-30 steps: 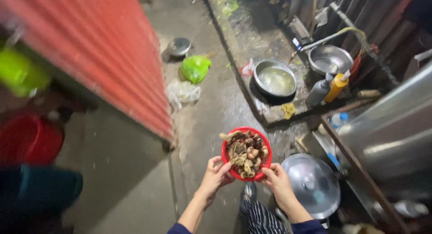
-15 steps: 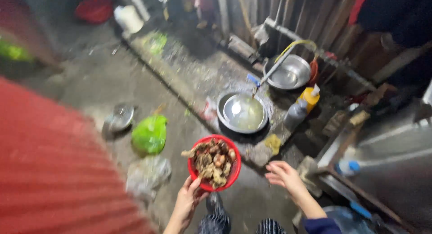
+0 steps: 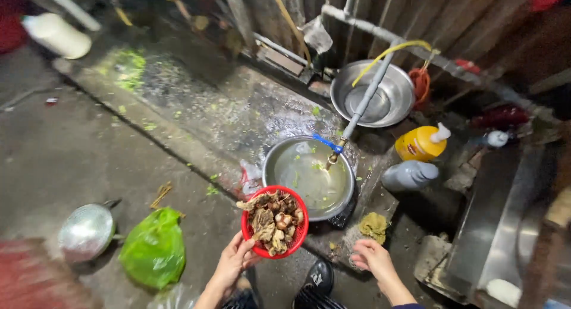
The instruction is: The person washes small brown mushrooms in a metal basin using running water from a tap. They transfer the mushrooms into a red colander, rinse them again, and place the colander on a large metal container. The person then carries the basin and colander into an indoor room.
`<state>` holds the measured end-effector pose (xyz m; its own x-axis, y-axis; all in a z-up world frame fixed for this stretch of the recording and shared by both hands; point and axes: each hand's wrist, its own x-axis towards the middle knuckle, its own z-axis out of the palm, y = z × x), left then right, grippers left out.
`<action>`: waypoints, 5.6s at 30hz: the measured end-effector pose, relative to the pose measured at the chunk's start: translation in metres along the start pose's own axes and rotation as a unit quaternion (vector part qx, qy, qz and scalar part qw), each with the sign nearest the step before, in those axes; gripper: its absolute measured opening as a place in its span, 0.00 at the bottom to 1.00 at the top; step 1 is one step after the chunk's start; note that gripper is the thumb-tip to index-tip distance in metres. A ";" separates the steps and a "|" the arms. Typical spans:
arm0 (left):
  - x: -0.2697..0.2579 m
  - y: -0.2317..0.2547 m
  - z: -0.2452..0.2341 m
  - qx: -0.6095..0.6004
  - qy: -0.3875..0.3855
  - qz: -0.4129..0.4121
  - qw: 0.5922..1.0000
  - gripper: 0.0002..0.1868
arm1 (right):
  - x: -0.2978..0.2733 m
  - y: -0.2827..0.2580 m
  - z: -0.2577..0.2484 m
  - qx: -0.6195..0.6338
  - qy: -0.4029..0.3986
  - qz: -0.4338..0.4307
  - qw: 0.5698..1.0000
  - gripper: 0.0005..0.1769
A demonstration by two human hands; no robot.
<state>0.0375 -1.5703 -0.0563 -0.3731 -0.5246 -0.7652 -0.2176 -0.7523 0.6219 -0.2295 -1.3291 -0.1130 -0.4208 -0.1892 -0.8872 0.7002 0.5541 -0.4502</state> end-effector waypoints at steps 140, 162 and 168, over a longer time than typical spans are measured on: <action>0.432 0.000 -0.086 0.218 0.086 0.133 0.963 0.22 | 0.294 -0.121 0.072 0.116 0.304 -0.706 0.629 0.17; 0.418 -0.030 -0.054 0.121 0.074 0.066 0.988 0.25 | 0.545 -0.027 0.206 -0.447 0.072 -0.306 0.837 0.22; 0.420 -0.029 -0.045 0.102 0.080 0.063 0.990 0.24 | 0.524 -0.051 0.199 -0.200 -0.059 -0.150 0.967 0.39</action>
<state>-0.0721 -1.7871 -0.4032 -0.2641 -0.6781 -0.6859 -0.3626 -0.5891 0.7221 -0.3708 -1.6182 -0.5745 -0.4849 -0.4673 -0.7392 0.2683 0.7250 -0.6343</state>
